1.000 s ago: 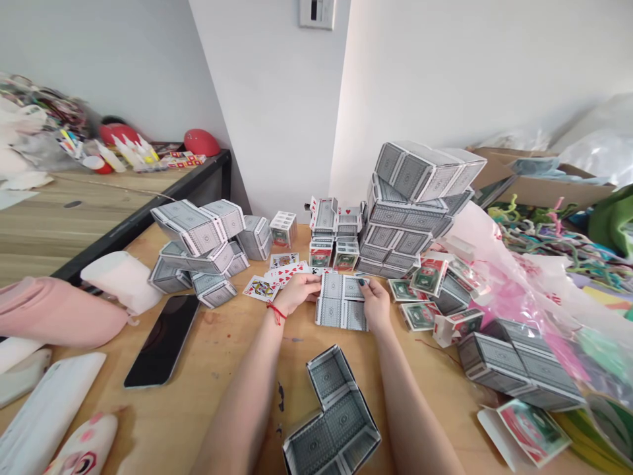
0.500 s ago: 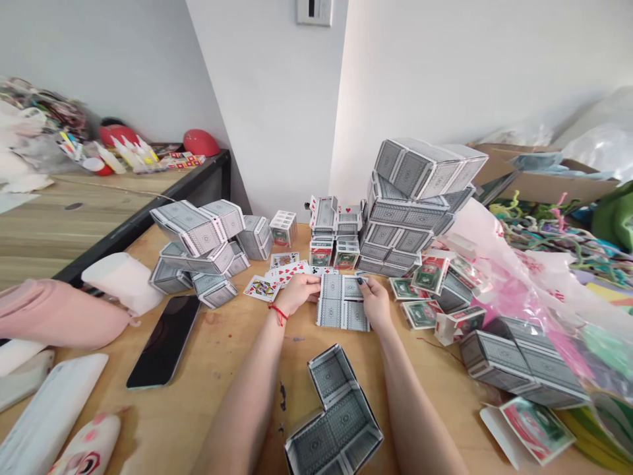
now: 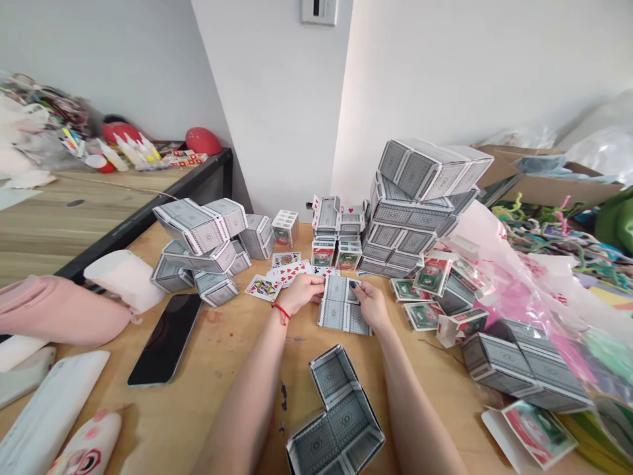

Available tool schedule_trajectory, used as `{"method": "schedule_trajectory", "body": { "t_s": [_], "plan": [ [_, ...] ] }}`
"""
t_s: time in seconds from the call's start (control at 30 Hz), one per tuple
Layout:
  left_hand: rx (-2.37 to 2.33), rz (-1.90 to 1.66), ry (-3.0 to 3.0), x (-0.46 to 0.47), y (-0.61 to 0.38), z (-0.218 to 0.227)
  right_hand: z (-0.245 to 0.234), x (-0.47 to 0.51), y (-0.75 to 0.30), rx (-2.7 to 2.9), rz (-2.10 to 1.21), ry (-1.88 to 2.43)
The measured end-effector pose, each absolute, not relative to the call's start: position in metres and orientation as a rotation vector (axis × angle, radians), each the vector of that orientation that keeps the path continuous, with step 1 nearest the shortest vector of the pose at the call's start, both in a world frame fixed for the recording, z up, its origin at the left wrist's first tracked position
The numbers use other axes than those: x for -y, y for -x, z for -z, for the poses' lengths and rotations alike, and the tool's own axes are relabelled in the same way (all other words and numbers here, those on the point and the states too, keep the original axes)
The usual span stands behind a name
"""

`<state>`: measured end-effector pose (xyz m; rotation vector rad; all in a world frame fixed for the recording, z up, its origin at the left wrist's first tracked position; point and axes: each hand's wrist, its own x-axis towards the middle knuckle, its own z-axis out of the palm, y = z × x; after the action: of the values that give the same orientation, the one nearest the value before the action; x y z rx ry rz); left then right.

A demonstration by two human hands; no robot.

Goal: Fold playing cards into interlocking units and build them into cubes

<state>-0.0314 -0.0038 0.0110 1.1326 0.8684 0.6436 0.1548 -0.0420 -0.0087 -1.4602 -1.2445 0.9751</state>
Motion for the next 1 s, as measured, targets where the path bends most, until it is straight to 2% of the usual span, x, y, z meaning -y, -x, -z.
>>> {"method": "schedule_trajectory", "body": {
  "t_s": [0.27, 0.7, 1.0],
  "plan": [
    [-0.854, -0.629, -1.17, 0.0039, 0.0326, -0.0115, 0.014, 0.0403, -0.1572, 1.262, -1.036, 1.444],
    [-0.846, -0.647, -1.098, 0.0016, 0.033, -0.0083, 0.0149, 0.0397, -0.1565, 1.255, -0.937, 1.473],
    [-0.826, -0.735, -0.996, 0.004, 0.0307, -0.0151, 0.006, 0.0411, -0.1551, 1.166, -1.036, 1.356]
  ]
}}
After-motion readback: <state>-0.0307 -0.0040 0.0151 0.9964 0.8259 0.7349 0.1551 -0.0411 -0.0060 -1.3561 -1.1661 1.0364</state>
